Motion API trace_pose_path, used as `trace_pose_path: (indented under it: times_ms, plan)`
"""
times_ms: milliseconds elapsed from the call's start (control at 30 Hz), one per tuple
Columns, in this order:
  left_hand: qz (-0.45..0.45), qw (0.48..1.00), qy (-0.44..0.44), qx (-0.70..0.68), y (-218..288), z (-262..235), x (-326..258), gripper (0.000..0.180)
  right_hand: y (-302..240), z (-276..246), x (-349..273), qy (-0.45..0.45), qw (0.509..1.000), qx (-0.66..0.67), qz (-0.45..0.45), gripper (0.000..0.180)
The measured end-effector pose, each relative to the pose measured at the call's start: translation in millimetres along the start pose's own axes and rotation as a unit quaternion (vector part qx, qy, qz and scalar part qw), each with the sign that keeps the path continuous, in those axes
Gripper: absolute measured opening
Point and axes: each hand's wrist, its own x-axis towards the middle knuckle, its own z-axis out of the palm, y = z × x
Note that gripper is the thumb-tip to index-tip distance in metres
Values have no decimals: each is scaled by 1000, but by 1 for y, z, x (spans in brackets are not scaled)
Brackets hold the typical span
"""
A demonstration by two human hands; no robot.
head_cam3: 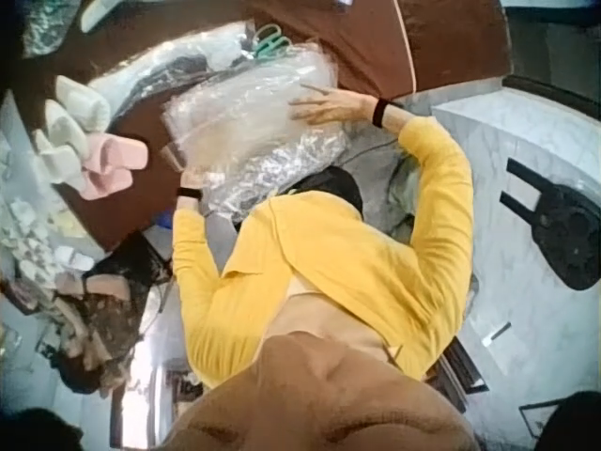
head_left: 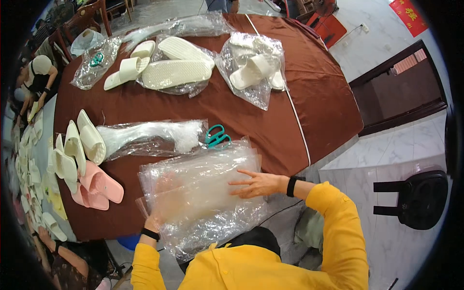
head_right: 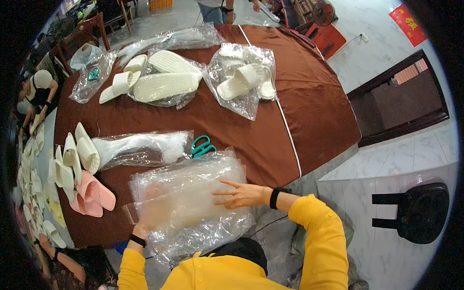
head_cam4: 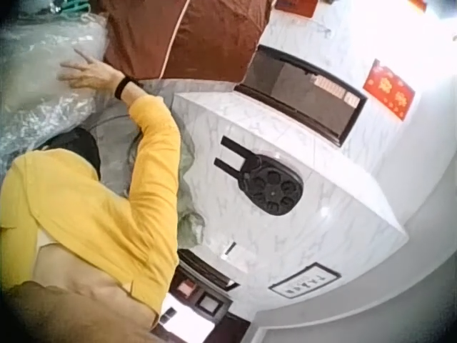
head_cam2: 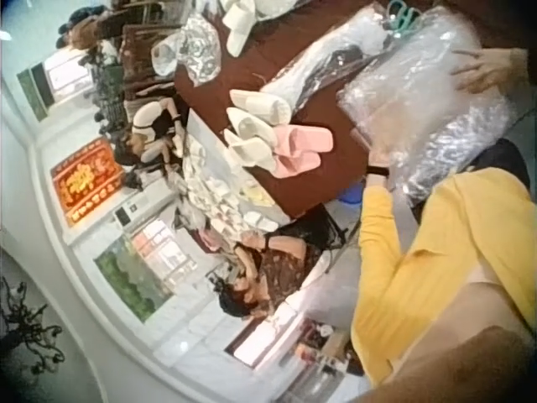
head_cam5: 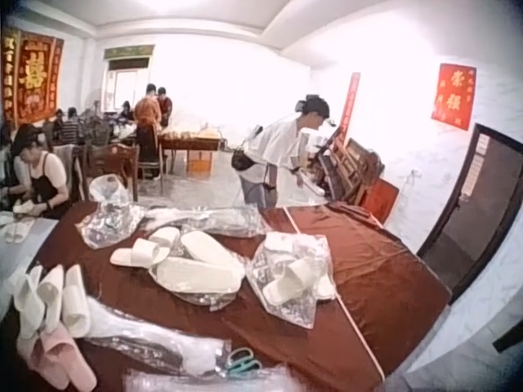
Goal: Packaging finished slippers into plastic bags in a manufacturing facility.
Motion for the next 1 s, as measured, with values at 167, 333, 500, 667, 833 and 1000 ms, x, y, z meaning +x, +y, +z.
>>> trace_pose_path:
  times_ms: [167,333,500,667,833,1000]
  plan:
    - [-130,897,407,-111,85,-112,43,25,5,3,-5,-42,999,-7,-14,21]
    - [-12,961,273,-45,171,-115,-7,28,0,7,-8,-40,999,2,-7,20]
    - [18,994,-21,103,201,-44,45,83,1,14,-13,7,999,-44,-16,19]
    - [-19,985,-48,167,164,-9,51,105,-46,-41,8,-148,969,103,171,52]
    - [16,972,-38,233,156,-5,56,101,-85,-23,26,62,924,222,304,43]
    - [16,976,-20,215,150,2,56,97,-97,-29,43,46,882,259,391,42]
